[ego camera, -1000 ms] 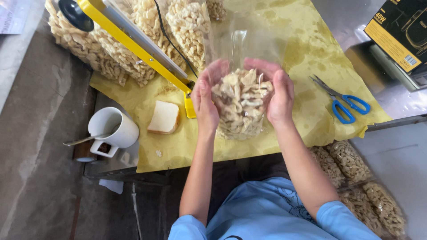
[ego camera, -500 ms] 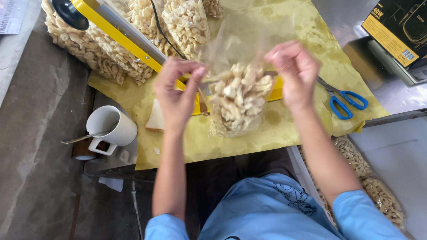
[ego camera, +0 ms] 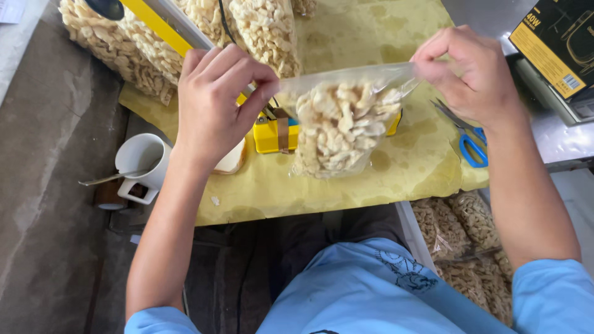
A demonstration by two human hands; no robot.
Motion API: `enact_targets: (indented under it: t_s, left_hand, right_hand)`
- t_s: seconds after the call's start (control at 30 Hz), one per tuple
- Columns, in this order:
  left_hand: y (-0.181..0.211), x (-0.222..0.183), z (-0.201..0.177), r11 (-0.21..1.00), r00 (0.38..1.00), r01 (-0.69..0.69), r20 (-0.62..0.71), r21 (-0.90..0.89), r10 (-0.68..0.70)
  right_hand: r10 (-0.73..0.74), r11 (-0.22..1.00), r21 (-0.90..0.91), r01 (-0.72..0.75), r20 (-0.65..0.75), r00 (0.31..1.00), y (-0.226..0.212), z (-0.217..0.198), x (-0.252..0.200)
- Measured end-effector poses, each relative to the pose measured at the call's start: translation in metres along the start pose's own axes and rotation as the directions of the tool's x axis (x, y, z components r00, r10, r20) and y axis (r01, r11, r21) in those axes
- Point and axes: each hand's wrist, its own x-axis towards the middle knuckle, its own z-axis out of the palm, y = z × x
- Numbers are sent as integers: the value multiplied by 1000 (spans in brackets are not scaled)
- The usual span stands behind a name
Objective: The person fills clear plastic bags with puffed snacks, aligns the open tops on a yellow handheld heat sealer, and presses the handle to seal each bag. Sealed bags are placed into a white plastic bin. The person repeats this process for multiple bags.
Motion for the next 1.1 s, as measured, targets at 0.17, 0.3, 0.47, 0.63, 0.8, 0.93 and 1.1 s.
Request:
enact_targets:
  t_s: [0.17, 0.3, 0.47, 0.63, 0.8, 0.93, 1.1]
  left_hand:
    - [10, -4, 5, 998, 996, 44, 77, -33, -42]
    - [17, -9, 9, 985, 994, 92, 73, -149, -82]
    - [6, -11, 2, 999, 999, 7, 47, -41, -5]
    - [7, -25, 18, 998, 996, 39, 77, -42, -36]
    - [22, -22, 51, 700, 946, 304, 115, -646, -305]
    - [34, -14, 82, 483, 889, 418, 238, -769, -391]
    - [35, -25, 96, 437, 872, 417, 215, -797, -440]
  right_hand:
    - [30, 994, -111, -10, 178, 984, 3, 2, -10]
    - [36, 998, -65, -22, 215, 976, -9, 1, -8]
    - [-79, 989, -110, 96, 144, 986, -20, -15, 2]
    - [15, 1000, -14, -13, 187, 982, -4, 2, -16]
    - [43, 855, 514, -73, 68, 997, 4, 32, -18]
    - [40, 882, 463, -87, 111, 993, 0, 53, -13]
    - [138, 830, 527, -184, 126, 982, 11, 62, -24]
